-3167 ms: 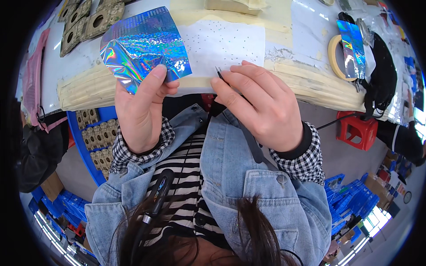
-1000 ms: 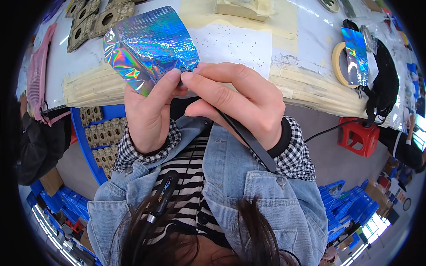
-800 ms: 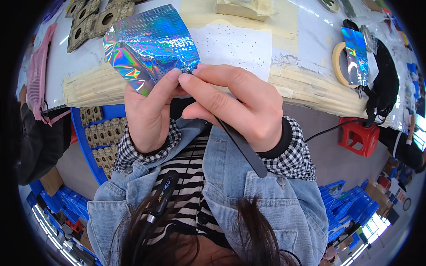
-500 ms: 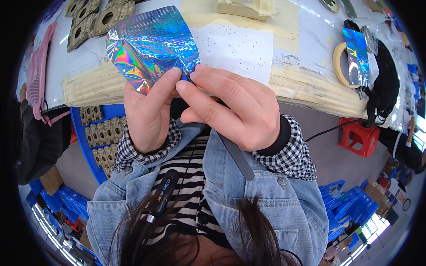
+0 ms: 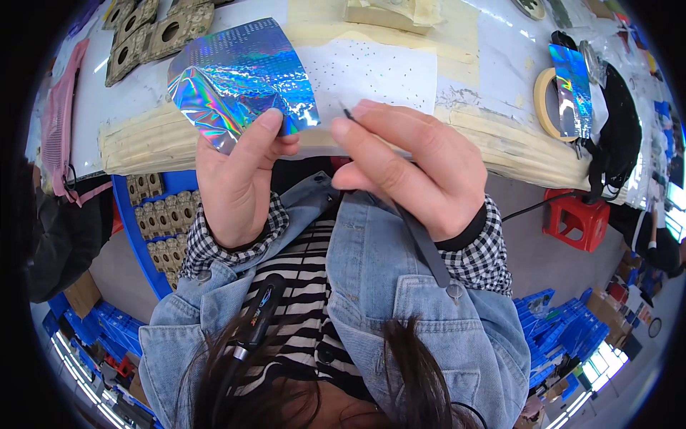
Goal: Peel small components from a holographic sheet using tweezers.
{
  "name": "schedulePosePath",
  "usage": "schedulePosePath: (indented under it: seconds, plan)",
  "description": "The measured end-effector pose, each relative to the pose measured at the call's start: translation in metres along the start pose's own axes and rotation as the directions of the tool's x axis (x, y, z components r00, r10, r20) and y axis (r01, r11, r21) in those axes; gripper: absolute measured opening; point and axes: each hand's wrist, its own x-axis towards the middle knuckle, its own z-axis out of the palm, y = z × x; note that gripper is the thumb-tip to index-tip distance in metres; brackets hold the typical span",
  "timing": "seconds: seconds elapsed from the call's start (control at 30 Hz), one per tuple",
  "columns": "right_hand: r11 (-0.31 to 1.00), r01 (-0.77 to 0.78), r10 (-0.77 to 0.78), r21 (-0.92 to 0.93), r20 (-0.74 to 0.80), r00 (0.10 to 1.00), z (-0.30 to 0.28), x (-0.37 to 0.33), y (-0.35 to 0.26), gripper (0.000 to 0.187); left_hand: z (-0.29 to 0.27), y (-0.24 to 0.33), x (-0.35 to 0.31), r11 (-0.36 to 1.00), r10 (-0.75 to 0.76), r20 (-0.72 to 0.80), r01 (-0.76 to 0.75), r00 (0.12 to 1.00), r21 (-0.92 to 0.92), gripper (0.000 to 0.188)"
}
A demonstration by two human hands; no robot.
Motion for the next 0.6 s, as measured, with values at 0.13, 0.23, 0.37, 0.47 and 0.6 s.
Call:
schedulePosePath:
  seconds: [0.13,0.23,0.37,0.47,0.6]
  plan:
    - [0.99,-0.008,0.02,-0.14,0.081,0.997,-0.002,-0.008,0.013,0.034,-0.002,-0.002,0.0,0.998,-0.006,0.002,0.006,1.0,0.067,0.019]
    - [0.987,-0.019,0.038,-0.158,0.117,0.992,0.001,-0.01,0.015,0.032,-0.002,-0.003,-0.001,0.999,0.011,-0.006,-0.01,1.0,0.052,0.02]
    - [0.987,-0.06,0.08,-0.147,0.135,0.988,-0.001,-0.007,0.015,0.032,-0.003,-0.003,0.0,0.998,0.006,-0.005,-0.006,1.0,0.061,0.021]
    - [0.991,-0.086,0.098,-0.1,0.128,0.987,-0.003,-0.004,0.017,0.032,-0.003,-0.003,0.0,0.998,0.009,-0.007,-0.008,1.0,0.057,0.021]
    - [0.989,-0.148,0.15,-0.026,0.114,0.982,-0.007,-0.007,0.018,0.034,-0.002,-0.003,0.0,0.999,0.01,-0.009,-0.009,1.0,0.046,0.021]
